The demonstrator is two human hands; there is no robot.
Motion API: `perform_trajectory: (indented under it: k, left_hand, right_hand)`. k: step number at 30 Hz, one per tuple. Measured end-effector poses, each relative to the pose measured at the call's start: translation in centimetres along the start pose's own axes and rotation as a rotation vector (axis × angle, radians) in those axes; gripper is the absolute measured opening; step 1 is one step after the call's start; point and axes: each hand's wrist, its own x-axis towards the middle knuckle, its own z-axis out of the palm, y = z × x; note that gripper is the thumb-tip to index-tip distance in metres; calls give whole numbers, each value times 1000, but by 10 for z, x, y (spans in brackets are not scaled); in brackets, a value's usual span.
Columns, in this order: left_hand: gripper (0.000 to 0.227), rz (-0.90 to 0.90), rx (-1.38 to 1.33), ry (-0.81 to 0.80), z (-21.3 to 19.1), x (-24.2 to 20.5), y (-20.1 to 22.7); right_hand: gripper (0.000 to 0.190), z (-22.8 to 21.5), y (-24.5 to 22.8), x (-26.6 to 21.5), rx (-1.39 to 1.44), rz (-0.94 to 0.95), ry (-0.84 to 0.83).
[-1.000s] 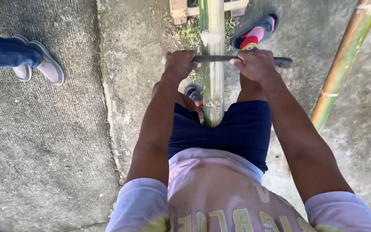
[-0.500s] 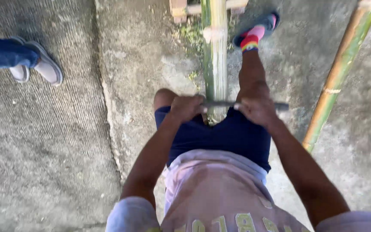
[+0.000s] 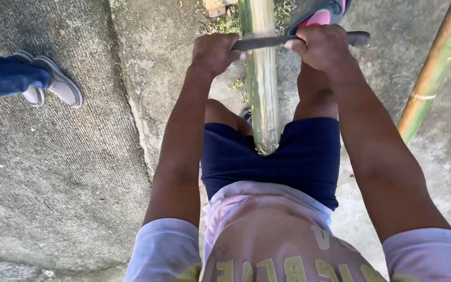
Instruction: Scraping the outer bark off a bamboo pole using a metal scraper.
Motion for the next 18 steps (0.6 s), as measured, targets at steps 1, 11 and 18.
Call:
perform_trajectory:
  k: [1, 11, 18]
  left_hand:
    - [30, 4, 3, -5, -2, -5, 5]
    - [55, -105, -10, -24, 9, -47, 29]
    - [60, -166, -26, -150, 27, -88, 48]
  right_hand:
    - [52, 3, -2, -6, 3, 6, 1]
    - [49, 1, -28, -32, -26, 76, -131]
    - [47, -7, -55, -70, 0, 63, -217]
